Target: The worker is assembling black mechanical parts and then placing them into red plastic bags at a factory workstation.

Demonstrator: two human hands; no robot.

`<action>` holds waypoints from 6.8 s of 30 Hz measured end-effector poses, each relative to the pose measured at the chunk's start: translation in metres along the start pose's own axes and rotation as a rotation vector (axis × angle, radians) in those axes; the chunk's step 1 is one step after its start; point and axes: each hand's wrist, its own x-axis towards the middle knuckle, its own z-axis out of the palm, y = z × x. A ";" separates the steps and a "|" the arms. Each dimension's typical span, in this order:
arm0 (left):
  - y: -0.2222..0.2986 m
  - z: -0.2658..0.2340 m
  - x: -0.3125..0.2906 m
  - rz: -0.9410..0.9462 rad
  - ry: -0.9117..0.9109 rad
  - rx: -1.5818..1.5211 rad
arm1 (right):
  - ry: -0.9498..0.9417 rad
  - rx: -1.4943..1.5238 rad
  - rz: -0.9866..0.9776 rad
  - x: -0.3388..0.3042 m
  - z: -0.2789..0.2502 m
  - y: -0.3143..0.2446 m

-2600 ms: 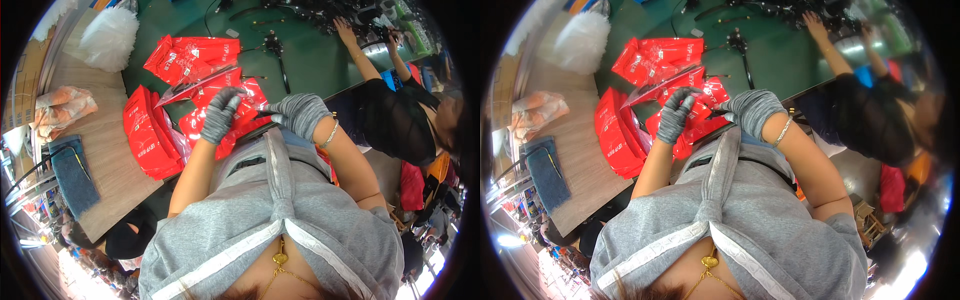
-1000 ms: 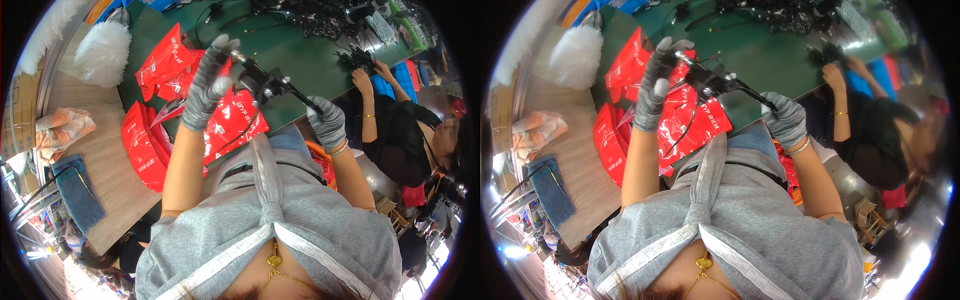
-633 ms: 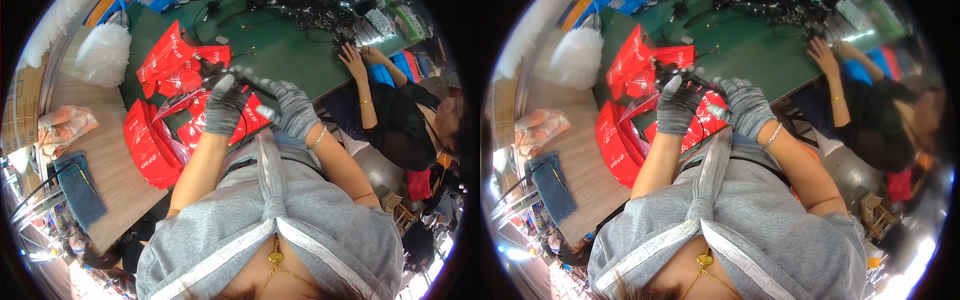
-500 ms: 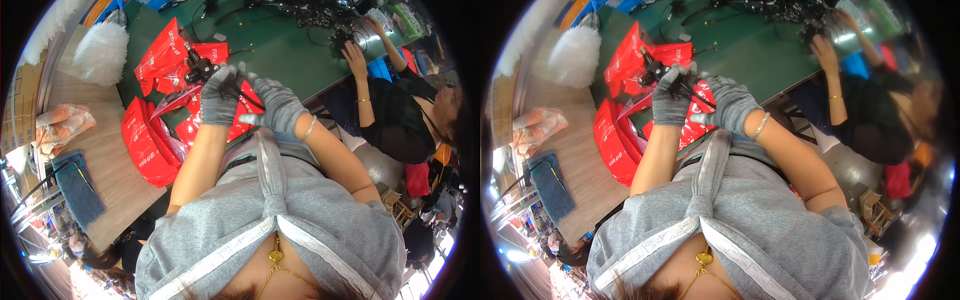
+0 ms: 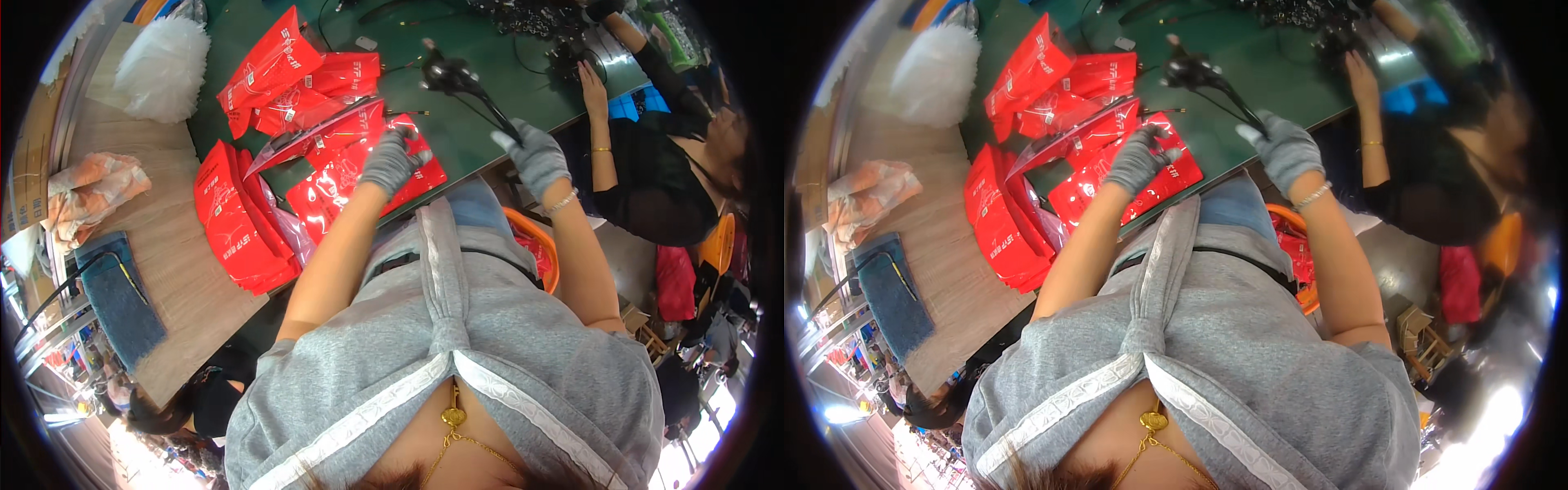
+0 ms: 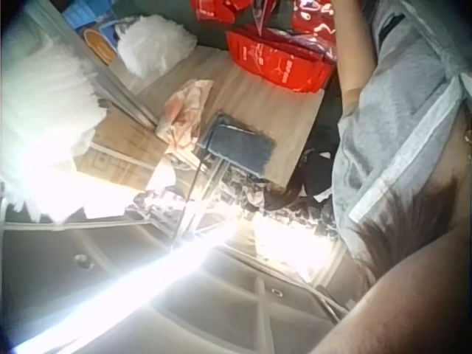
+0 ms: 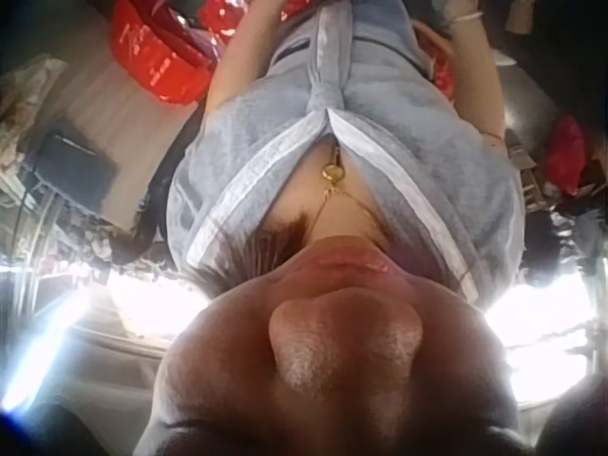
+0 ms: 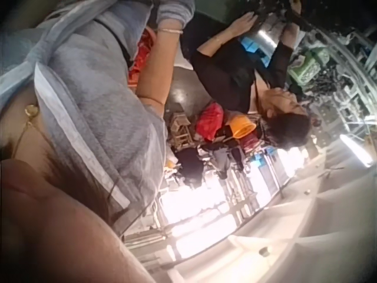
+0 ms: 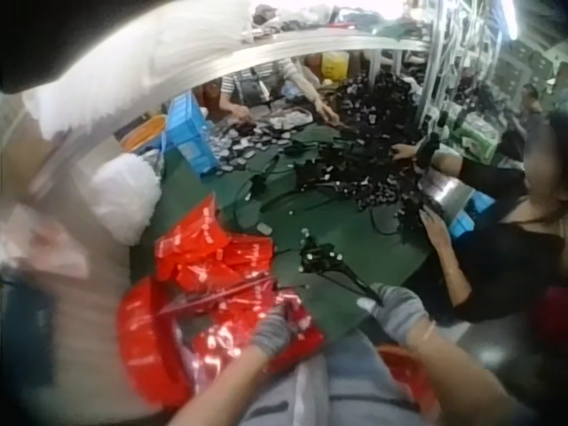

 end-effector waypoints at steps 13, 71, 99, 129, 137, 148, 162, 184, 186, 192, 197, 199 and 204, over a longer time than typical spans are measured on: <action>-0.041 0.054 0.007 -0.154 0.114 0.394 | -0.164 0.359 0.095 -0.049 0.028 0.075; 0.016 -0.012 -0.067 0.148 0.191 -0.556 | -0.198 0.051 -0.159 -0.058 0.011 0.016; 0.095 -0.081 -0.089 0.455 0.299 -0.612 | -0.730 1.530 -0.310 0.042 0.091 -0.095; -0.125 -0.106 0.037 -0.757 1.277 -0.870 | -0.752 0.055 -0.127 0.337 0.148 -0.266; -0.135 -0.110 0.054 -0.464 1.347 -1.116 | -0.468 -0.696 -0.428 0.315 0.159 -0.269; -0.096 -0.178 0.017 -0.400 0.869 -1.290 | -0.903 0.793 -0.161 0.264 0.192 -0.220; -0.001 -0.132 -0.023 -0.094 0.750 -1.074 | -0.495 0.947 -0.602 0.154 0.059 -0.191; 0.059 0.143 -0.199 -0.574 -0.915 -0.689 | 0.774 1.867 0.689 -0.348 0.161 -0.010; 0.060 0.174 -0.235 -0.744 -0.982 -0.607 | 0.861 1.993 0.794 -0.398 0.185 0.001; -0.001 0.268 -0.325 -0.909 -1.046 -0.534 | 0.698 1.931 1.167 -0.506 0.268 0.061; -0.051 0.360 -0.369 -1.048 -0.798 -0.593 | 0.295 1.624 1.358 -0.511 0.283 0.158; -0.065 0.387 -0.375 -1.300 -0.781 -0.975 | 0.128 1.564 1.296 -0.501 0.300 0.214; -0.103 0.467 -0.356 -1.132 -0.428 -1.171 | -0.510 0.708 0.775 -0.405 0.326 0.356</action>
